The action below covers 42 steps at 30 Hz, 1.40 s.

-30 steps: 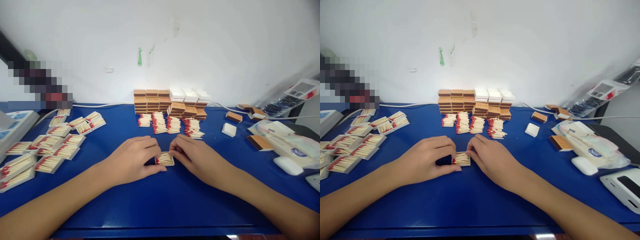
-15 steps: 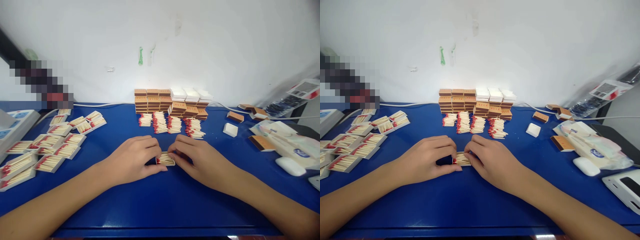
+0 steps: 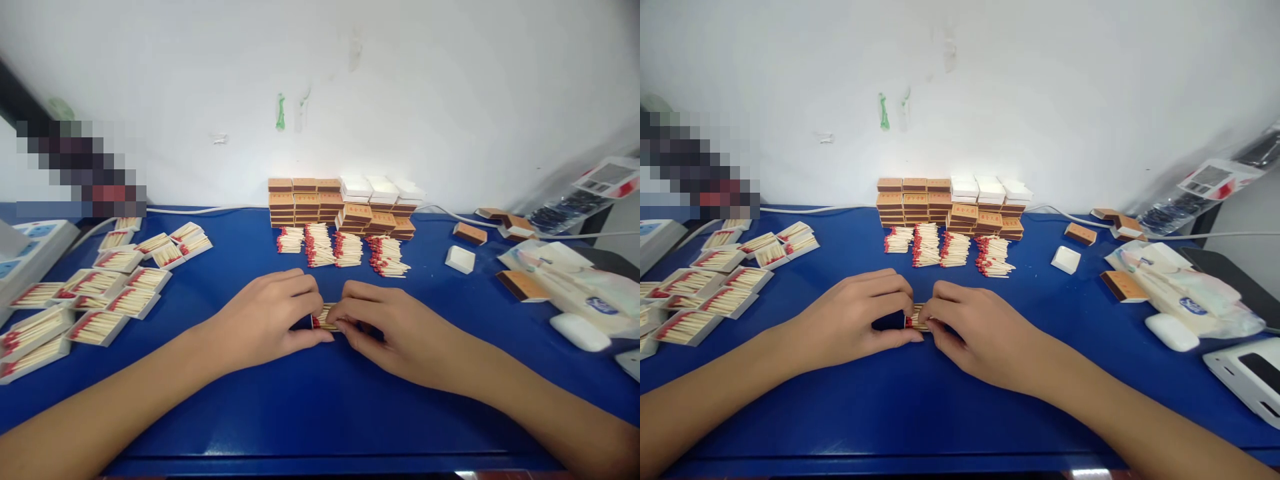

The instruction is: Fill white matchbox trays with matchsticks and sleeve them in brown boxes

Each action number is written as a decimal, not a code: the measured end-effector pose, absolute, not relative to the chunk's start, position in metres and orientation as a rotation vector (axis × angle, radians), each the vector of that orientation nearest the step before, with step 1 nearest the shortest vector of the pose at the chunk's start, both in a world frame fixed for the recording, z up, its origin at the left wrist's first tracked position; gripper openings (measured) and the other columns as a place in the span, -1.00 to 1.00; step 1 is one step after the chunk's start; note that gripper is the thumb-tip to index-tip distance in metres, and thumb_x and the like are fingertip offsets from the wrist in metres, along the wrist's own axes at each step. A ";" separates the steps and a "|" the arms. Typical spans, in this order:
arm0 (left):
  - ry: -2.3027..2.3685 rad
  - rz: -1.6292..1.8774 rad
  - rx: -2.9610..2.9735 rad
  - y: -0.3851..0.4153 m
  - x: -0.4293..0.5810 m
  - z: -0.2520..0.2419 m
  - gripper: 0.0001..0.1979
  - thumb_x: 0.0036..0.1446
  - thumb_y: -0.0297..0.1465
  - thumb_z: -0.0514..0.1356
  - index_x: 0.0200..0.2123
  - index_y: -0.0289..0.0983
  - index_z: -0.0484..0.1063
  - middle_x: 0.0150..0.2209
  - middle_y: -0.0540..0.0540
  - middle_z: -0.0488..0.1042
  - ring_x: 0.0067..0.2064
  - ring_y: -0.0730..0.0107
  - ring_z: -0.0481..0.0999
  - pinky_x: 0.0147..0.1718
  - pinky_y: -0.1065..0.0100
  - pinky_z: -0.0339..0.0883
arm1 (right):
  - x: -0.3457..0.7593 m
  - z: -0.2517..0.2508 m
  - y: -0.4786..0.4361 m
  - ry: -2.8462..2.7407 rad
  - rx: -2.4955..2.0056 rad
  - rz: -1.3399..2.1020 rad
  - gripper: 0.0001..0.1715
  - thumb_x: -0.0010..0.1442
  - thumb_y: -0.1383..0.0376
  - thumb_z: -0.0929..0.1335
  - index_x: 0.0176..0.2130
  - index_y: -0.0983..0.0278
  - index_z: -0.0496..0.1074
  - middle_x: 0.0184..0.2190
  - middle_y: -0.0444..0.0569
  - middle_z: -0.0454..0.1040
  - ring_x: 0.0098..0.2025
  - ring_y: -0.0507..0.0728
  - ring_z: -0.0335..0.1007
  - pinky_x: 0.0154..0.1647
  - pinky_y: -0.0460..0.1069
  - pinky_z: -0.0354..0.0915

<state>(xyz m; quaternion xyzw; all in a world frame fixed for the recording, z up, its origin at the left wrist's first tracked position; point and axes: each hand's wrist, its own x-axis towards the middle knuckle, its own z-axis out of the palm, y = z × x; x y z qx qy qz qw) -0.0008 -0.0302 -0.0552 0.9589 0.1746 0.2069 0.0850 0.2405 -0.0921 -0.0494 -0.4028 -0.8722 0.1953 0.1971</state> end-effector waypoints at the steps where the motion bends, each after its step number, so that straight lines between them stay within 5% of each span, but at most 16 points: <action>1: 0.517 0.620 2.861 -0.030 -0.001 -0.055 -0.72 0.39 -0.18 0.28 -0.24 -0.29 0.52 -0.22 -0.08 0.53 -0.20 0.29 0.52 -0.20 0.28 0.37 | 0.241 -0.049 -0.092 -2.443 -1.125 0.550 -0.75 0.42 0.44 0.29 -0.12 0.23 0.56 -0.21 -0.03 0.43 -0.34 0.06 0.40 -0.34 -0.03 0.30; 8: 0.468 0.663 2.867 -0.030 0.000 -0.054 -0.77 0.39 -0.24 0.29 -0.26 -0.29 0.51 -0.16 -0.11 0.54 -0.15 0.29 0.52 -0.16 0.29 0.40 | 0.246 -0.048 -0.089 -2.486 -1.103 0.495 -0.71 0.42 0.44 0.29 -0.04 0.20 0.57 -0.22 -0.04 0.45 -0.34 0.05 0.40 -0.34 -0.04 0.28; 16: 0.515 0.654 2.812 -0.033 0.000 -0.051 -0.77 0.35 -0.23 0.32 -0.19 -0.30 0.52 -0.15 -0.12 0.55 -0.14 0.26 0.51 -0.14 0.25 0.42 | 0.312 -0.021 -0.056 -2.371 -1.429 -0.007 -0.82 0.39 0.25 0.34 -0.17 0.19 0.57 -0.40 -0.06 0.50 -0.42 0.12 0.36 -0.38 0.02 0.22; 24: 0.606 0.627 2.843 -0.032 -0.001 -0.052 -0.59 0.31 -0.16 0.35 0.06 -0.35 0.54 -0.08 -0.19 0.58 -0.03 0.11 0.54 0.00 0.09 0.47 | 0.340 -0.032 -0.038 -2.521 -1.573 0.319 -0.83 0.28 0.26 0.38 -0.29 0.19 0.60 -0.40 -0.05 0.58 -0.41 0.12 0.43 -0.42 -0.01 0.20; 42: 0.658 0.512 2.836 -0.030 -0.001 -0.054 -0.68 0.32 -0.18 0.32 -0.01 -0.29 0.60 -0.14 -0.15 0.57 -0.10 0.16 0.53 -0.07 0.13 0.46 | 0.331 -0.035 -0.037 -2.491 -1.484 0.253 -0.77 0.32 0.30 0.34 -0.28 0.22 0.62 -0.30 0.02 0.60 -0.31 0.15 0.52 -0.31 0.01 0.30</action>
